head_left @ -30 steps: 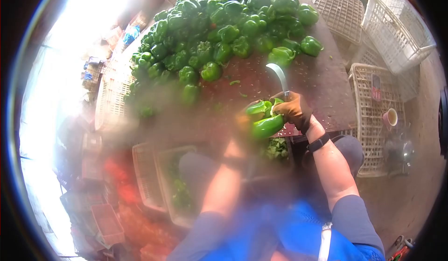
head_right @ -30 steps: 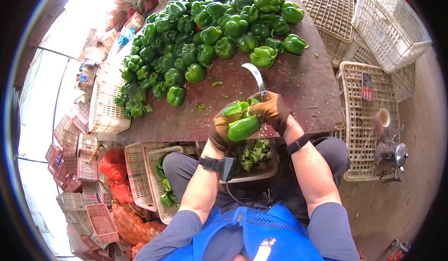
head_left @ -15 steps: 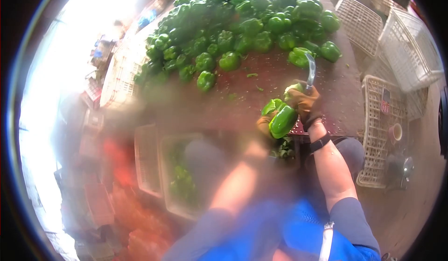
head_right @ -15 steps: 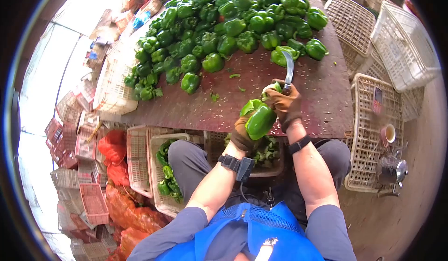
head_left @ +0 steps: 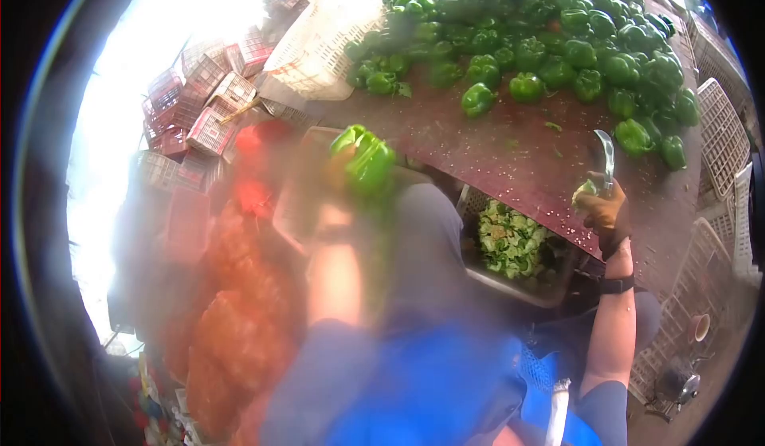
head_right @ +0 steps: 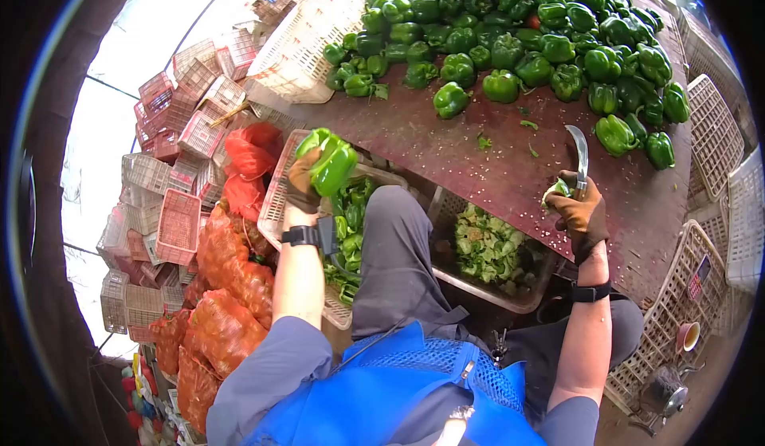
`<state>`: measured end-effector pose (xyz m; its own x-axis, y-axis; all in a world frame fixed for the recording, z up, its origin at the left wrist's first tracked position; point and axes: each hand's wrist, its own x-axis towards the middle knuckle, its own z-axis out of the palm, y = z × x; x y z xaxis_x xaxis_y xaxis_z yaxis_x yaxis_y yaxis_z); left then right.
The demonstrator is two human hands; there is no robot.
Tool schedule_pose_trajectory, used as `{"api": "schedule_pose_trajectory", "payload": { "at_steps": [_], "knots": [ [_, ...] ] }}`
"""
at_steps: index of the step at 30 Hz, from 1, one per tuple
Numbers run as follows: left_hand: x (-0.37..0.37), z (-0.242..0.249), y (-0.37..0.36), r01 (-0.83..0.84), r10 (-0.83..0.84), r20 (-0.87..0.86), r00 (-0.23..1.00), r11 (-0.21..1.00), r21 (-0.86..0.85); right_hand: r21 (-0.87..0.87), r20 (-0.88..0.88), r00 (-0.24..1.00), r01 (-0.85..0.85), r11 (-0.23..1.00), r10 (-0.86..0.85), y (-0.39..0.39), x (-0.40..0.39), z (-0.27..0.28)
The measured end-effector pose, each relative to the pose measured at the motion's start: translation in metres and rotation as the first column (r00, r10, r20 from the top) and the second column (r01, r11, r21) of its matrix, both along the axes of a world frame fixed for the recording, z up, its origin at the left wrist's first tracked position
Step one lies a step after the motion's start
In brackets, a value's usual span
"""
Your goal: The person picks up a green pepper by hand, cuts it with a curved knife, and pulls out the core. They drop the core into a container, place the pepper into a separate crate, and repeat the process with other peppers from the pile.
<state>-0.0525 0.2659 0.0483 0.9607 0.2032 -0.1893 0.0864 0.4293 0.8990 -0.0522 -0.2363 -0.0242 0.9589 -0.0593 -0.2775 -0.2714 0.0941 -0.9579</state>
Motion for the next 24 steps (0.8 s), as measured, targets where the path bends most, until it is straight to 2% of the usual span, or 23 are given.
{"api": "schedule_pose_trajectory", "payload": {
  "at_steps": [1,2,3,5,6,7,8,9,10,12,14,15,16,17,19,21,22,24],
  "knots": [
    [0.0,-0.009,0.04,-0.09,0.108,-0.053,0.993,0.959,0.27,0.005,0.011,1.0,-0.01,1.0,0.01,0.002,-0.001,0.0],
    [-0.005,-0.014,0.059,-0.093,0.158,-0.091,0.983,0.865,0.494,0.01,0.021,1.0,-0.019,1.0,0.019,0.003,-0.001,-0.001],
    [-0.007,-0.022,0.072,-0.075,0.211,-0.116,0.971,0.722,0.688,0.014,0.033,0.999,-0.026,1.0,0.025,0.004,-0.001,-0.001],
    [-0.008,-0.063,0.1,-0.244,0.144,0.202,0.969,0.41,0.879,0.026,0.044,0.997,-0.062,0.998,0.061,0.007,-0.002,0.0],
    [-0.007,-0.067,0.094,-0.265,0.131,0.231,0.964,0.454,0.851,0.029,0.047,0.996,-0.074,0.997,0.072,0.008,-0.003,0.002],
    [-0.007,-0.06,0.076,-0.283,0.118,0.259,0.959,0.497,0.821,0.105,0.047,0.996,-0.077,0.991,0.073,0.01,-0.002,-0.002],
    [-0.002,-0.057,0.052,-0.21,0.141,0.157,0.978,0.721,0.661,0.173,0.045,0.997,-0.07,0.982,0.063,0.012,0.0,-0.011],
    [-0.001,-0.036,0.002,-0.111,0.063,0.101,0.993,0.799,0.591,0.236,0.042,0.998,-0.054,0.97,0.045,0.009,0.001,-0.017],
    [-0.002,-0.014,-0.056,0.016,-0.076,0.078,0.994,0.811,0.585,0.23,0.086,0.994,-0.09,0.969,0.072,0.008,0.0,-0.017],
    [-0.004,0.011,-0.154,0.216,-0.345,0.061,0.937,0.707,0.673,0.166,0.165,0.982,-0.123,0.979,0.095,0.012,-0.004,-0.019],
    [0.003,-0.009,-0.216,0.311,-0.466,0.025,0.885,0.628,0.714,0.06,0.181,0.979,-0.109,0.992,0.096,0.016,-0.004,-0.021],
    [0.006,-0.019,-0.247,0.353,-0.523,0.007,0.852,0.584,0.731,0.13,0.162,0.983,-0.103,0.986,0.081,0.014,-0.004,-0.025],
    [0.003,-0.01,-0.275,0.486,-0.568,-0.097,0.818,0.59,0.645,0.202,0.145,0.987,-0.1,0.974,0.071,0.012,-0.004,-0.029],
    [0.005,-0.024,-0.292,0.57,-0.598,-0.126,0.792,0.647,0.507,0.141,0.173,0.981,-0.11,0.984,0.085,0.012,-0.005,-0.023],
    [0.01,-0.06,-0.315,0.64,-0.653,-0.02,0.757,0.736,0.219,0.067,0.227,0.97,-0.106,0.992,0.088,0.012,-0.01,-0.015],
    [0.013,-0.069,-0.322,0.636,-0.63,-0.153,0.762,0.683,0.359,0.047,0.284,0.956,-0.085,0.995,0.069,0.014,-0.012,-0.013],
    [0.014,-0.072,-0.322,0.631,-0.638,-0.126,0.759,0.675,0.383,0.018,0.237,0.968,-0.096,0.995,0.089,0.013,-0.011,-0.019],
    [0.016,-0.071,-0.319,0.671,-0.639,-0.225,0.735,0.639,0.376,-0.039,0.191,0.971,-0.139,0.99,0.144,0.008,-0.013,-0.018]
  ]
}}
